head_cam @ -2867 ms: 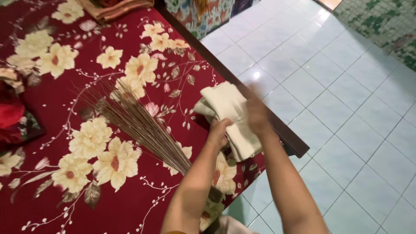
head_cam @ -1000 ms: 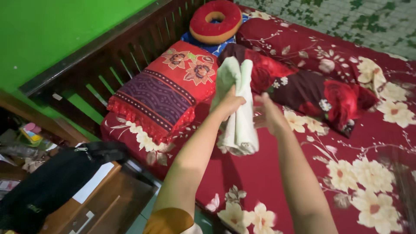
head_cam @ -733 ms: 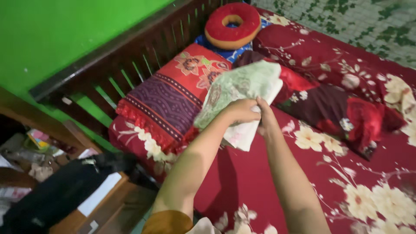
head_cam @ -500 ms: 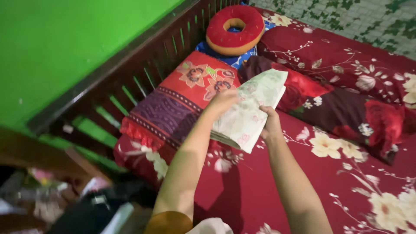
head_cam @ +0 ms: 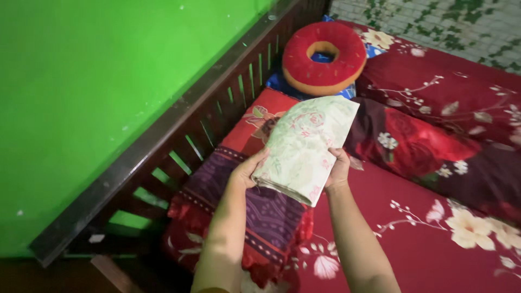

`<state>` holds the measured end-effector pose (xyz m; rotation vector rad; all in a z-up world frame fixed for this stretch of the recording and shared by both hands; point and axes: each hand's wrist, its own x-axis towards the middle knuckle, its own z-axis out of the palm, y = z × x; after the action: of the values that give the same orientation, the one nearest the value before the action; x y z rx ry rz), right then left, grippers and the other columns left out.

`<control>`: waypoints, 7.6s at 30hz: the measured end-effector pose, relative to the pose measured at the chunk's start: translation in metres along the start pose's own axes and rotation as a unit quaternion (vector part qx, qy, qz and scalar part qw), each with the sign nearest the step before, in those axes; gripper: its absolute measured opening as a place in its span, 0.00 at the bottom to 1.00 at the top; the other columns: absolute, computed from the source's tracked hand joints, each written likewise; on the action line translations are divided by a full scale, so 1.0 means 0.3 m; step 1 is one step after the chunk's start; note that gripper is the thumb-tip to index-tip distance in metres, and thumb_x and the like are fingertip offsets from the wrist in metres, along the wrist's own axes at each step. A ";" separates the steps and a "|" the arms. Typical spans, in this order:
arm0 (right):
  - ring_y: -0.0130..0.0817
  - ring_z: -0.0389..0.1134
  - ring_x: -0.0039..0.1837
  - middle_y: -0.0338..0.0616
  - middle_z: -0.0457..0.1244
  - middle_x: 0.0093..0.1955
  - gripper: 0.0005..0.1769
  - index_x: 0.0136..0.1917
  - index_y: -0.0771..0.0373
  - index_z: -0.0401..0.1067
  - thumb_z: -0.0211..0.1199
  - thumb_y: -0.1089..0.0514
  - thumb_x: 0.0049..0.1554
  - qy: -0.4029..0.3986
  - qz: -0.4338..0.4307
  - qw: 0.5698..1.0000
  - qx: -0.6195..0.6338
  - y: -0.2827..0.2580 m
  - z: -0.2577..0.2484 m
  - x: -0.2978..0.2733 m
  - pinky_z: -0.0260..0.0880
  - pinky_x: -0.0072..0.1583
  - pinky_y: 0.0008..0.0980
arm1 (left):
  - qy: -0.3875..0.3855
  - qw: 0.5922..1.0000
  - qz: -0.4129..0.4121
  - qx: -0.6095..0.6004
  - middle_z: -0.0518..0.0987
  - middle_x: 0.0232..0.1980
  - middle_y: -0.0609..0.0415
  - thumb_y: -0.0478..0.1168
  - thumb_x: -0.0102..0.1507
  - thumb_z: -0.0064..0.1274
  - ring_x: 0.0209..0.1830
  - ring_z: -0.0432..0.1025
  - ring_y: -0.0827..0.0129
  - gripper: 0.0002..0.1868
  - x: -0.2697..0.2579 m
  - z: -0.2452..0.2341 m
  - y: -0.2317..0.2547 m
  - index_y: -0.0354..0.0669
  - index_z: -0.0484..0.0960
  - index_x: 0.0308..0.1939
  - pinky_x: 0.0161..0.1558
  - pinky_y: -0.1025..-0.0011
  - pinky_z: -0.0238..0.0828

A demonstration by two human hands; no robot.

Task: The person tidies a bedroom by folding a plastic-wrapped blanket, arranging a small broom on the bed, and sweeping the floor around furniture.

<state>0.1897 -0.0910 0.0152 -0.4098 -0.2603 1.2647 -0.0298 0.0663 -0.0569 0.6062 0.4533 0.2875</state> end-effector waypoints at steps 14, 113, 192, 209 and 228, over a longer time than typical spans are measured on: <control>0.47 0.70 0.64 0.51 0.68 0.64 0.26 0.70 0.62 0.65 0.56 0.51 0.61 0.297 0.172 0.907 -0.243 0.402 -0.474 0.218 0.69 0.67 0.50 | 0.220 0.960 -0.012 0.170 0.85 0.47 0.52 0.45 0.59 0.64 0.41 0.80 0.69 0.24 0.076 -0.575 -0.085 0.44 0.81 0.59 0.40 0.69 0.79; 0.55 0.74 0.55 0.59 0.71 0.53 0.25 0.63 0.64 0.73 0.49 0.44 0.66 0.791 0.197 0.315 -0.486 -1.455 -1.497 -4.840 0.72 0.57 0.52 | -0.098 0.880 -0.004 0.464 0.84 0.53 0.50 0.37 0.63 0.56 0.52 0.76 0.68 0.16 -0.301 2.378 -3.607 0.39 0.82 0.54 0.55 0.69 0.71; 0.59 0.73 0.50 0.62 0.70 0.50 0.42 0.84 0.32 0.46 0.55 0.46 0.60 0.776 0.110 0.310 -0.539 -2.530 -1.633 -4.064 0.70 0.53 0.56 | -0.063 0.776 0.131 0.614 0.75 0.67 0.46 0.42 0.63 0.52 0.65 0.73 0.58 0.18 0.732 2.949 -3.644 0.42 0.80 0.57 0.64 0.63 0.71; 0.58 0.73 0.50 0.61 0.71 0.49 0.39 0.84 0.31 0.46 0.51 0.45 0.62 0.768 0.129 0.294 -0.554 -2.009 -1.566 -4.705 0.72 0.54 0.56 | -0.156 0.879 -0.061 0.446 0.82 0.36 0.50 0.41 0.61 0.58 0.25 0.71 0.68 0.12 0.065 3.235 -4.057 0.40 0.81 0.46 0.27 0.69 0.68; 0.49 0.73 0.51 0.53 0.69 0.51 0.41 0.80 0.17 0.41 0.52 0.48 0.61 0.636 0.252 0.287 -0.670 -1.736 -1.469 -5.128 0.74 0.52 0.49 | -0.212 0.818 0.007 0.534 0.85 0.42 0.55 0.42 0.60 0.56 0.39 0.77 0.73 0.14 -0.233 3.443 -4.433 0.41 0.86 0.46 0.42 0.71 0.74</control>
<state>0.3810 -1.7589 -0.1011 -3.0279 0.3615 0.5026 0.5827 -1.5036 -0.0847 1.7413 0.1326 -0.1361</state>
